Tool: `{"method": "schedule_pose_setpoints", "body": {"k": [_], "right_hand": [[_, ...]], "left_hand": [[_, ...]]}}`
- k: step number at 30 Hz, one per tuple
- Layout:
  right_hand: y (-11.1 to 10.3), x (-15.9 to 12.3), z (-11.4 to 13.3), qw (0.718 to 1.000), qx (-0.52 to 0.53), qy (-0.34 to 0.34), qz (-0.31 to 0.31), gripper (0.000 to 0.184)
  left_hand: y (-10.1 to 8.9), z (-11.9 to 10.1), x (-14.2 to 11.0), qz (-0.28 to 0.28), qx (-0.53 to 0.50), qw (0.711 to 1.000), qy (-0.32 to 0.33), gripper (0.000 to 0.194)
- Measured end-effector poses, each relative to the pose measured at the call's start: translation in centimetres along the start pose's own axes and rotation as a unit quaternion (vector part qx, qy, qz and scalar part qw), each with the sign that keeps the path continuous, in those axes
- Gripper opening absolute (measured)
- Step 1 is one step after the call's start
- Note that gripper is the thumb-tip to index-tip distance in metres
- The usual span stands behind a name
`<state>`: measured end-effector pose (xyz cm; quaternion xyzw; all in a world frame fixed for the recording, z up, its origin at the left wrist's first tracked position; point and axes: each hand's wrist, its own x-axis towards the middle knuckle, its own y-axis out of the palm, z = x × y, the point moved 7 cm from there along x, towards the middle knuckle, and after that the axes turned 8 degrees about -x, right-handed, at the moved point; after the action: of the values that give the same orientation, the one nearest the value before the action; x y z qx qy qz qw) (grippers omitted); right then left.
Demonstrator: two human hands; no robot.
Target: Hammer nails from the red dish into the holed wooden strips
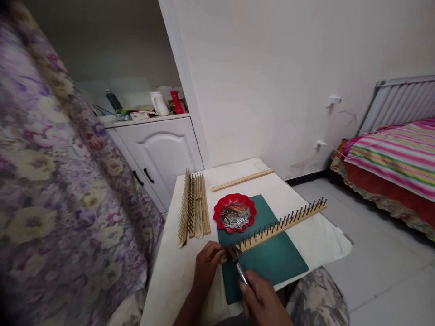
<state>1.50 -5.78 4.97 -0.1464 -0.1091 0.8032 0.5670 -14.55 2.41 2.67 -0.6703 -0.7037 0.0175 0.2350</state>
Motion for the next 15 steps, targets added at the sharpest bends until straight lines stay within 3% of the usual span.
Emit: {"method": "schedule_pose_setpoints", "body": {"k": [3,7,15], "right_hand": [[0.5,2.0,1.6,0.999,-0.007,-0.034,0.003,0.031],[1.3,3.6,1.8,0.997,-0.034,-0.071,-0.019,0.026],[0.3,1.4,0.4,0.999,-0.039,-0.028,-0.008,0.033]], "left_hand": [[0.0,0.4,-0.1,0.002,0.002,1.0,-0.007,0.011],[0.0,0.5,-0.1,-0.001,0.009,1.0,-0.012,0.013],[-0.1,-0.1,-0.1,0.009,0.013,1.0,-0.01,0.012]]}}
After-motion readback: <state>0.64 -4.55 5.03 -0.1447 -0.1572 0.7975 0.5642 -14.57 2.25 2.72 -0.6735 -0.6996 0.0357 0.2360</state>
